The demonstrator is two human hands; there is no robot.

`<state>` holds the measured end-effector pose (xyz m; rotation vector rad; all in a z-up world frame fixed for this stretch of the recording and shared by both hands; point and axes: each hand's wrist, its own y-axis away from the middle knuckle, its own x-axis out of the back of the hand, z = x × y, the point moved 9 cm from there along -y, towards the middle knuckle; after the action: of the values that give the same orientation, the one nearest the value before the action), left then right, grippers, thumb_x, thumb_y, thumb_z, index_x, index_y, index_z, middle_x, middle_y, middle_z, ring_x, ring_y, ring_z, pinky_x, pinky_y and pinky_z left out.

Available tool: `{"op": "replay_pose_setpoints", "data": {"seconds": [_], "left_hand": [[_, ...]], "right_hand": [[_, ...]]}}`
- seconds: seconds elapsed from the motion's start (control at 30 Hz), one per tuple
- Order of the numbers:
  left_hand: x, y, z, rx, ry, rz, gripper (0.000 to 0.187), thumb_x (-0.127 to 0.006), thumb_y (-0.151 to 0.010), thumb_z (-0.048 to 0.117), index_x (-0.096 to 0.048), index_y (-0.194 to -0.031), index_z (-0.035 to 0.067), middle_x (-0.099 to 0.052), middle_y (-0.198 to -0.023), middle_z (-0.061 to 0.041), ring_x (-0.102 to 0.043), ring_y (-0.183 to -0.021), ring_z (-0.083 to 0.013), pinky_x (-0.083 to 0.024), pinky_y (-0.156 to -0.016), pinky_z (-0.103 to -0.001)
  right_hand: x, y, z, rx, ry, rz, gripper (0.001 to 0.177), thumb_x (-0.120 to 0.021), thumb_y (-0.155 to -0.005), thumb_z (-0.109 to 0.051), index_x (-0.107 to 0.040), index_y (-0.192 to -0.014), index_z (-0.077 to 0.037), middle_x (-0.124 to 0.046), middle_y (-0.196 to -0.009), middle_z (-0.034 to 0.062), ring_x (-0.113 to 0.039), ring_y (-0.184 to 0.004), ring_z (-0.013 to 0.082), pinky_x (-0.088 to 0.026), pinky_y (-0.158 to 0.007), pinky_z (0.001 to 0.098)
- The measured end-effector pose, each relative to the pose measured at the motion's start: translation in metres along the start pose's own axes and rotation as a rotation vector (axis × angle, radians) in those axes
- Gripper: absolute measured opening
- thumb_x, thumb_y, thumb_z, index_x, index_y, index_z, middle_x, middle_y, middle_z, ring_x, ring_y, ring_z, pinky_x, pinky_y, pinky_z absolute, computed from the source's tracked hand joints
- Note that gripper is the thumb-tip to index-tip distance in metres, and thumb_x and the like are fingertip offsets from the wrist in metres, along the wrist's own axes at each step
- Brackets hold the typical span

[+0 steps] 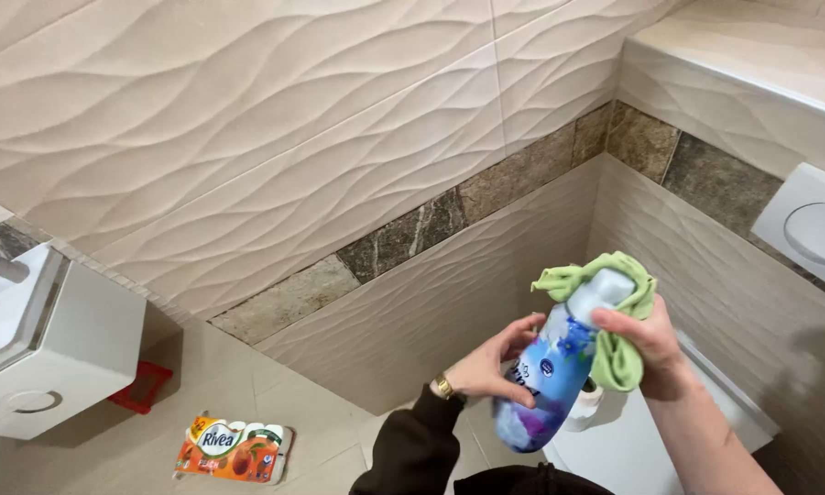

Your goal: The person wipes several cleaning product bottles with a green cloth and places them on a bathroom shelf. They then unwrap multiple toilet paper rolls from a package and place them on the same shelf next to the cleaning products.

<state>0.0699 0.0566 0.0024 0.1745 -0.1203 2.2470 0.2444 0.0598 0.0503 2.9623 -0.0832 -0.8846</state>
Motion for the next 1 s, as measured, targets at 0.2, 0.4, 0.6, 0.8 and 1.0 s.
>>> {"op": "replay_pose_setpoints", "data": {"seconds": [0.2,0.4,0.6,0.8,1.0], "left_hand": [[-0.024,-0.029,-0.024,0.094,0.246,-0.160,0.090,-0.093,-0.063,0.028,-0.054,-0.140,0.005,-0.068,-0.127,-0.006,-0.066,-0.114,-0.0178,-0.055,-0.106,-0.036],[-0.029,-0.048,-0.025,0.249,-0.102,0.310,0.108,-0.092,-0.051,0.052,-0.050,-0.147,0.029,-0.065,-0.124,-0.017,-0.062,-0.121,-0.0392,-0.050,-0.103,-0.051],[-0.020,-0.047,-0.018,0.315,-0.321,0.484,0.109,-0.087,-0.055,0.045,-0.039,-0.151,0.030,-0.065,-0.127,-0.022,-0.061,-0.121,-0.0482,-0.049,-0.104,-0.058],[-0.001,-0.039,-0.017,0.073,-0.180,0.659,0.087,-0.082,-0.072,0.024,-0.043,-0.149,0.012,-0.066,-0.116,-0.034,-0.062,-0.112,-0.0583,-0.050,-0.091,-0.063],[0.024,-0.029,0.016,-0.017,-0.218,0.724,0.094,-0.083,-0.058,0.049,-0.049,-0.140,0.018,-0.074,-0.122,-0.010,-0.073,-0.106,-0.0223,-0.058,-0.091,-0.039]], "right_hand": [[-0.013,-0.001,-0.030,0.133,-0.191,-0.248,0.057,-0.083,-0.071,-0.020,-0.060,-0.119,0.001,-0.071,-0.120,0.0286,-0.072,-0.099,0.0401,-0.060,-0.082,0.0581],[0.047,-0.019,-0.024,0.450,0.322,0.286,0.020,-0.087,-0.086,-0.013,-0.068,-0.088,-0.006,-0.065,-0.071,0.0060,-0.058,-0.062,0.0094,-0.053,-0.060,0.0274],[0.068,-0.021,0.022,0.604,0.644,0.258,0.088,-0.086,-0.079,-0.017,-0.045,-0.155,-0.002,-0.061,-0.134,0.0257,-0.058,-0.124,0.0331,-0.046,-0.105,0.0518],[0.046,-0.008,0.040,0.608,0.714,0.145,0.076,-0.081,-0.083,-0.022,-0.048,-0.150,-0.004,-0.069,-0.118,0.0206,-0.067,-0.114,0.0329,-0.052,-0.097,0.0530],[0.065,-0.006,0.091,0.376,0.442,0.050,0.034,-0.055,-0.104,-0.030,-0.068,-0.085,-0.006,-0.068,-0.081,-0.0007,-0.064,-0.078,0.0121,-0.054,-0.070,0.0284]]}}
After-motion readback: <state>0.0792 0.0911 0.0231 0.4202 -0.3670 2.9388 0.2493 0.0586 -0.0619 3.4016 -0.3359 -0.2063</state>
